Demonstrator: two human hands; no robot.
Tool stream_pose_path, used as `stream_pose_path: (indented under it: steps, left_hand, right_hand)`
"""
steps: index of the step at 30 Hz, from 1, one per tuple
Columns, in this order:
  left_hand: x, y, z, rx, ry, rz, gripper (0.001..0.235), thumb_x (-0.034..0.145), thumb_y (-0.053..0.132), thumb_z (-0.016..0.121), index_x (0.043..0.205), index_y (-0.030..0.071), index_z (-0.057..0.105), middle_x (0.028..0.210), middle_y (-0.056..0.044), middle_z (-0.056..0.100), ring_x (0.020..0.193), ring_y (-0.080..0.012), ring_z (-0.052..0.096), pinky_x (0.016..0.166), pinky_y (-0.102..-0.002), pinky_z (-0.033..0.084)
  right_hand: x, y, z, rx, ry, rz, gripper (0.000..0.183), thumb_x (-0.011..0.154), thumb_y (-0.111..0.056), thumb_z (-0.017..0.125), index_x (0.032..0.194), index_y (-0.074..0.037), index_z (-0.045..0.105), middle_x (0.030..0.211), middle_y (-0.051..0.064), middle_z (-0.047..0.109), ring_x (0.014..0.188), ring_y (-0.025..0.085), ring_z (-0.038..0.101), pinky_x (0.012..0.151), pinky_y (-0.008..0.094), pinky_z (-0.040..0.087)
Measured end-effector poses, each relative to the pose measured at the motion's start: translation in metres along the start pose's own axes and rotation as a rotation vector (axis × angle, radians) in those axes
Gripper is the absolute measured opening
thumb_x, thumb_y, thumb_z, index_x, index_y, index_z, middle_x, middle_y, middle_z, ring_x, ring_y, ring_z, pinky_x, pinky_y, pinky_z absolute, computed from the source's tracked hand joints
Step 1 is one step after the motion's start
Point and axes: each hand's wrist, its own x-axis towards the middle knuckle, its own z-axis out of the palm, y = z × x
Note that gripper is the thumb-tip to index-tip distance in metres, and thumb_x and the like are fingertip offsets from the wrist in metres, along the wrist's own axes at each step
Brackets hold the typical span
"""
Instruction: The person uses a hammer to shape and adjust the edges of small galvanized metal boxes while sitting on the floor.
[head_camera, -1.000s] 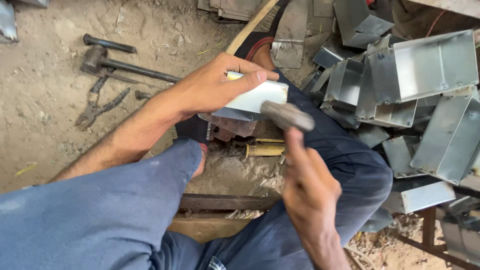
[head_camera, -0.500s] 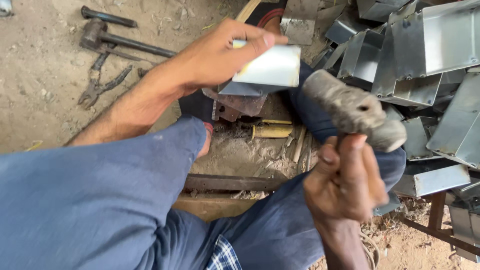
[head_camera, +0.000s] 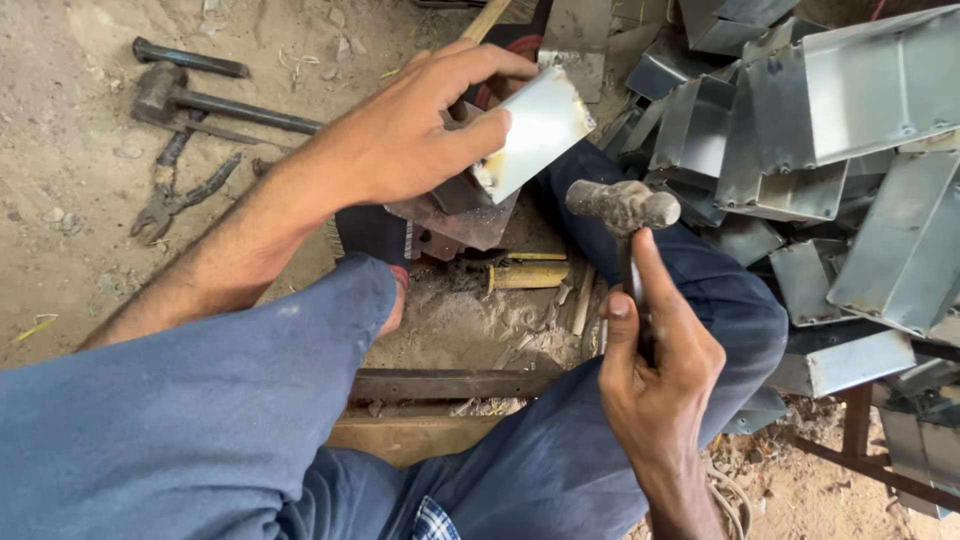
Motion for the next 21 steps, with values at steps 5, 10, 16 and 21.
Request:
stream_pose_path:
  steps: [5, 10, 16, 21]
  left_hand:
    - [0.014, -0.003, 0.008, 0.036, -0.004, 0.187, 0.052, 0.117, 0.031, 0.048, 0.163, 0.009, 0.037, 0.152, -0.020, 0.053, 0.141, -0.0340, 0.050, 0.117, -0.045, 0.039]
    - [0.011, -0.001, 0.013, -0.246, -0.121, 0.043, 0.052, 0.113, 0.036, 0.034, 0.160, 0.013, 0.034, 0.156, -0.018, 0.050, 0.144, -0.0313, 0.050, 0.116, -0.041, 0.040]
    - [0.015, -0.003, 0.009, -0.211, -0.110, 0.105, 0.051, 0.116, 0.038, 0.033, 0.159, 0.012, 0.034, 0.156, -0.020, 0.048, 0.144, -0.0318, 0.049, 0.117, -0.041, 0.039]
    - [0.010, -0.003, 0.011, -0.224, -0.100, 0.119, 0.050, 0.116, 0.038, 0.033, 0.158, 0.011, 0.036, 0.154, -0.018, 0.052, 0.144, -0.0316, 0.051, 0.118, -0.040, 0.039]
  right_hand:
    - [0.001, 0.005, -0.022, 0.108, 0.099, -0.035, 0.040, 0.111, -0.002, 0.060, 0.150, 0.001, 0.049, 0.108, 0.018, 0.074, 0.073, 0.008, 0.069, 0.058, 0.020, 0.053]
    - [0.002, 0.013, -0.015, 0.191, 0.301, -0.256, 0.038, 0.112, 0.000, 0.059, 0.149, -0.004, 0.052, 0.106, 0.017, 0.073, 0.069, 0.010, 0.067, 0.061, 0.020, 0.054]
    - [0.015, -0.007, -0.008, 0.038, 0.015, -0.145, 0.045, 0.102, 0.005, 0.062, 0.147, 0.001, 0.057, 0.087, 0.012, 0.071, 0.066, 0.015, 0.062, 0.057, 0.026, 0.050]
    - [0.003, -0.016, -0.008, 0.142, 0.287, -0.178, 0.044, 0.113, 0.006, 0.061, 0.155, -0.005, 0.053, 0.108, 0.013, 0.074, 0.080, 0.013, 0.070, 0.066, 0.025, 0.057]
